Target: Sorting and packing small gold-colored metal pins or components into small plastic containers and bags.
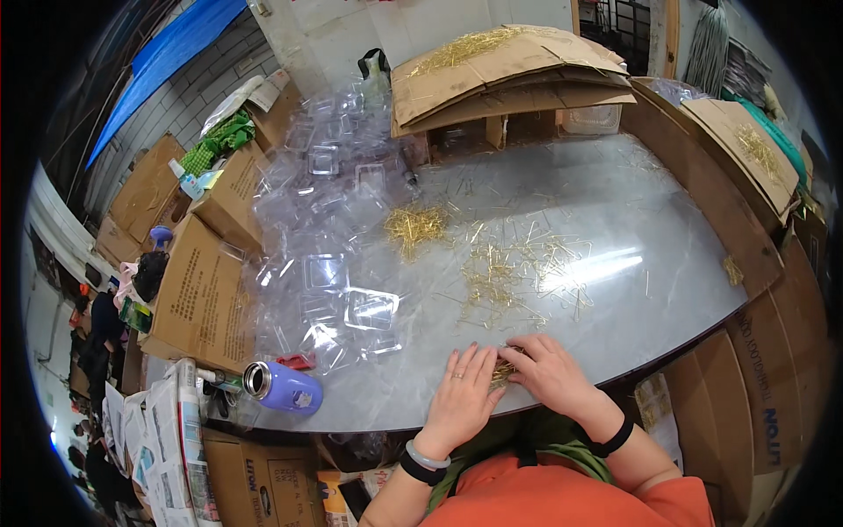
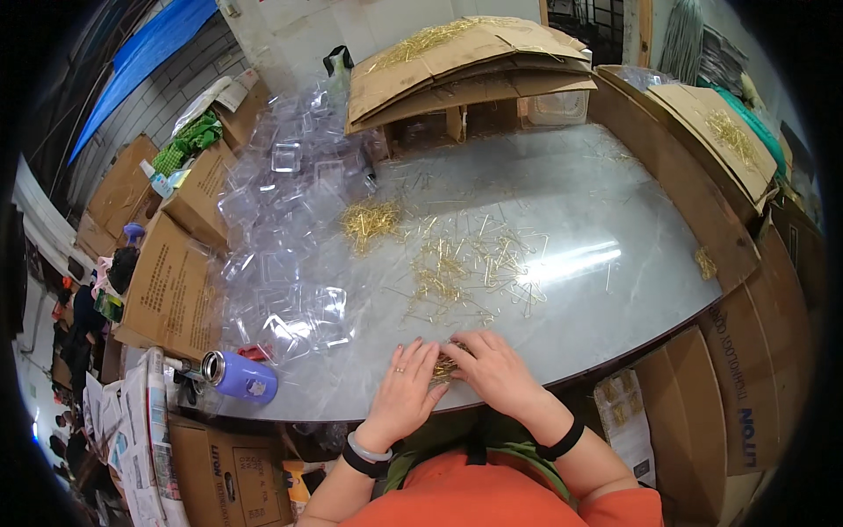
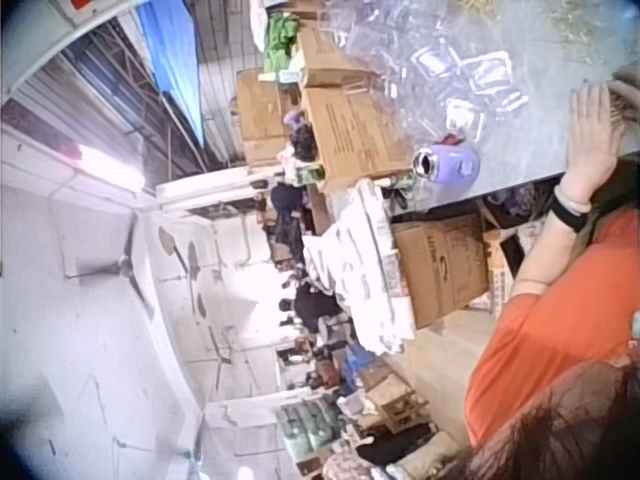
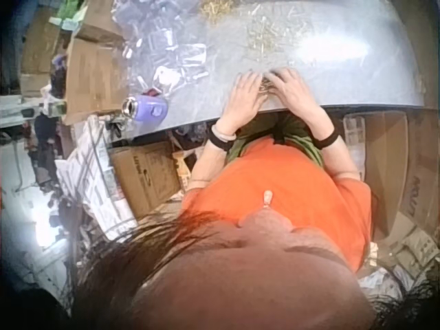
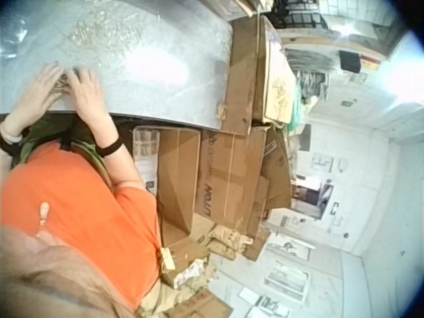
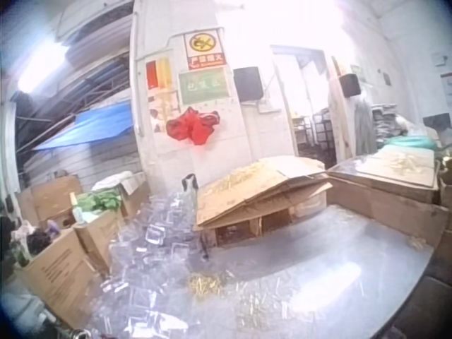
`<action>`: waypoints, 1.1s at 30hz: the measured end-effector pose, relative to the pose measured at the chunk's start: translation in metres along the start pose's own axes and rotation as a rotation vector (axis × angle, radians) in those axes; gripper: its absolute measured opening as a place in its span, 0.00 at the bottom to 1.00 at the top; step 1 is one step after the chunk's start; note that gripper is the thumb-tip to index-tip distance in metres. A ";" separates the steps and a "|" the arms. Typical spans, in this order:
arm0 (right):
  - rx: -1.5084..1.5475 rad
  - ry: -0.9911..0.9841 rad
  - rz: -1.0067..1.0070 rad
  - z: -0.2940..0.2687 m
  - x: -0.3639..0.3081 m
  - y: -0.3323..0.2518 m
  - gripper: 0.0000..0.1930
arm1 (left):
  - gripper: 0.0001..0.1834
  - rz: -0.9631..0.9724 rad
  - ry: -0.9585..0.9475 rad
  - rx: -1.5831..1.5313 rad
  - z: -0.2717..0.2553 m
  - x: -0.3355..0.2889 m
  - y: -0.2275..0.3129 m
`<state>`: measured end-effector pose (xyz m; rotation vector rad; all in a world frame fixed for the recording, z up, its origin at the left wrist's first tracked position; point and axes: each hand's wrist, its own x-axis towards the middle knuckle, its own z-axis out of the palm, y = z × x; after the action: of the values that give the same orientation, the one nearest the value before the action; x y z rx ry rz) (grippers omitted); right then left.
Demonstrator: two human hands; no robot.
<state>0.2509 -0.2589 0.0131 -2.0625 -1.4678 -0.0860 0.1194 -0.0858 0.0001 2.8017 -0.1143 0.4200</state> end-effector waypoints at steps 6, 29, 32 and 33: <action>-0.065 0.242 0.329 0.005 -0.011 0.007 0.21 | 0.46 -0.018 0.014 -0.067 -0.009 0.006 0.009; 0.037 0.008 0.012 -0.020 -0.013 -0.005 0.35 | 0.42 0.003 0.000 -0.112 0.002 0.005 0.002; 0.078 -0.057 -0.023 -0.009 -0.015 0.005 0.35 | 0.41 0.025 -0.001 -0.094 0.003 0.006 0.002; 0.149 -0.071 -0.037 -0.005 -0.014 0.007 0.34 | 0.41 0.030 -0.003 -0.086 0.005 0.005 0.002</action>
<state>0.2534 -0.2747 0.0089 -1.9366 -1.5075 0.0802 0.1253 -0.0892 -0.0022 2.7196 -0.1712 0.4080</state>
